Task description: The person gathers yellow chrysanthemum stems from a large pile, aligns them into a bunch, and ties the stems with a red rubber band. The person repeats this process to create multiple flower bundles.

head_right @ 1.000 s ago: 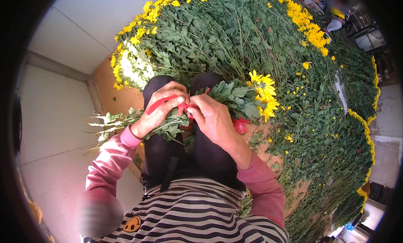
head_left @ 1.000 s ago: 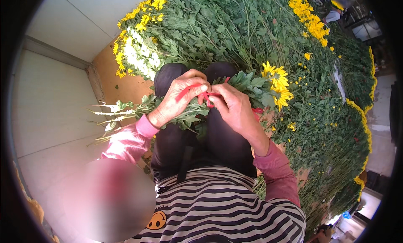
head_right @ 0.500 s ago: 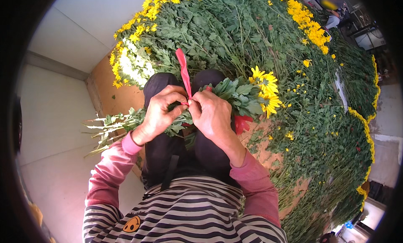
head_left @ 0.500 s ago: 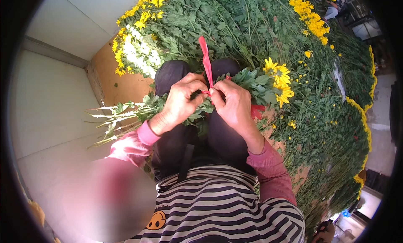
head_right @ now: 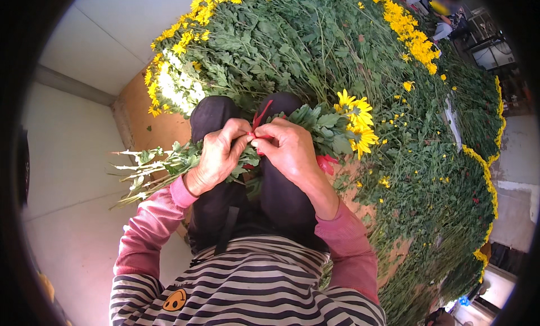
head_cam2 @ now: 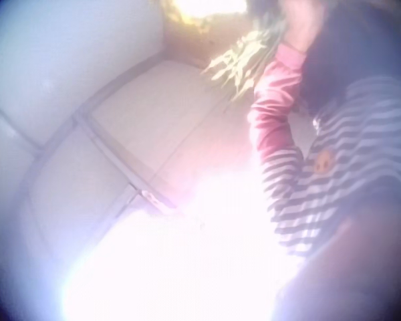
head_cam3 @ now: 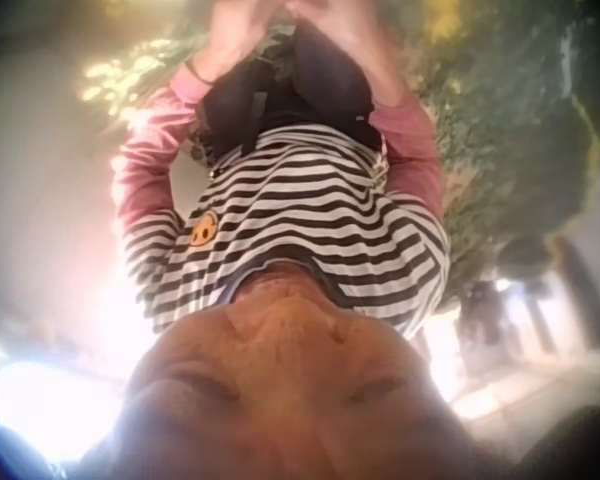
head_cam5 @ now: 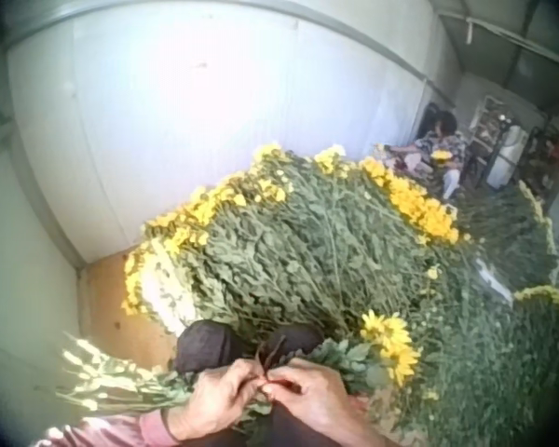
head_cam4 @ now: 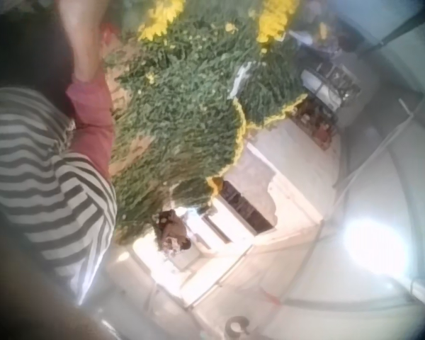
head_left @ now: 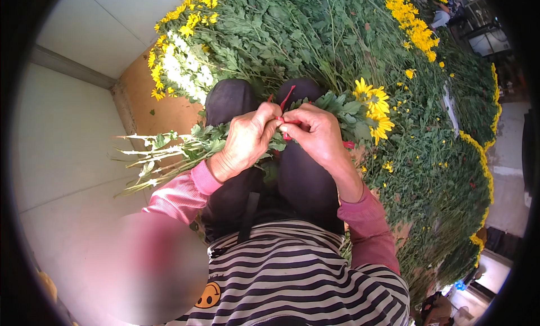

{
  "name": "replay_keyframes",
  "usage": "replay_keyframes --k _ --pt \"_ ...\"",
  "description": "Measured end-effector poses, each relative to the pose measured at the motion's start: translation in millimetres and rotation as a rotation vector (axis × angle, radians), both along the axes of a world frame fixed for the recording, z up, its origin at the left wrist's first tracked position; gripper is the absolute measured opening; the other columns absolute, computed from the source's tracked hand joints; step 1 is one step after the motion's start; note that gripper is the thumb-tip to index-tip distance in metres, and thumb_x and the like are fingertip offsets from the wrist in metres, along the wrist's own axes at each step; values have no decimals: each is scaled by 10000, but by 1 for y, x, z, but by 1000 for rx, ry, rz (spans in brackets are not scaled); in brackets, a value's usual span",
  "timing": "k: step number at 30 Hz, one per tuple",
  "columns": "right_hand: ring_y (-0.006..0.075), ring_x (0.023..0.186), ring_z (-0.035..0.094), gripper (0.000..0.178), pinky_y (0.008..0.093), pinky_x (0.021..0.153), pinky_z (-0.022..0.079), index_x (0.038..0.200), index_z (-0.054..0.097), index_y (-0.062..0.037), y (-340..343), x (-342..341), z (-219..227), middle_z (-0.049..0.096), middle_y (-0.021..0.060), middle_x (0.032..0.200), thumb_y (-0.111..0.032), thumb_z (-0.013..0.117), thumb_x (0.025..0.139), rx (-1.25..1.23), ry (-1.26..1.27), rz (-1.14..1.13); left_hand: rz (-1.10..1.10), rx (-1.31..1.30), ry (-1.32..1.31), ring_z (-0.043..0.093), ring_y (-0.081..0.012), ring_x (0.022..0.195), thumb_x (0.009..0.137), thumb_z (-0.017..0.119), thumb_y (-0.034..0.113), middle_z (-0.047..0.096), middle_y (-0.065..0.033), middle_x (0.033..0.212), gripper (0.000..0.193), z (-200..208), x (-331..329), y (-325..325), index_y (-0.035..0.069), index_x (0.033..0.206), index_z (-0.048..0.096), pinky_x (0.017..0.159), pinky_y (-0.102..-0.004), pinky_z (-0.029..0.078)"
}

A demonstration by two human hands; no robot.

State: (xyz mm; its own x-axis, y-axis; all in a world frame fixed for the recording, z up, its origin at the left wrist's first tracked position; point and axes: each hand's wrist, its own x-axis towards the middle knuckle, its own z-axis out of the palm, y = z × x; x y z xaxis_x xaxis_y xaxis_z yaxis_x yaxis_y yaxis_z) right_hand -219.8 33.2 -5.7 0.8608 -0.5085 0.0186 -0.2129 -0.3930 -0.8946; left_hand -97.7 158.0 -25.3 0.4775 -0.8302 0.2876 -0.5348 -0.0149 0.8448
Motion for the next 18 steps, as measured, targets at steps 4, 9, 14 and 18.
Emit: replay_keyframes --k 4,9,14,18 --pt "148 644 649 104 272 585 492 870 653 -7 0 0 5 606 62 751 -84 671 802 55 33 30 -35 22 -7 663 -247 732 809 601 -65 643 -114 816 149 1 2 1 25 925 576 648 -303 514" --pt "152 658 637 92 282 609 489 869 654 -8 -6 -2 7 606 53 774 -85 640 820 39 98 74 -93 -18 -56 627 -274 899 717 680 -53 614 -128 1019 215 9 2 5 12 919 641 779 -353 512" --pt "199 674 623 111 299 623 486 883 657 -21 -10 -4 9 610 71 798 -111 642 820 -44 60 118 -42 -63 -82 575 -276 864 683 738 14 549 -93 932 202 2 -1 6 7 855 632 724 -348 495" --pt "251 693 612 103 348 618 488 849 646 -47 -8 -4 13 578 81 776 -131 665 793 -447 33 47 -68 -36 -246 557 -284 891 667 737 2 549 -104 933 197 5 -7 18 3 810 602 760 -368 458"
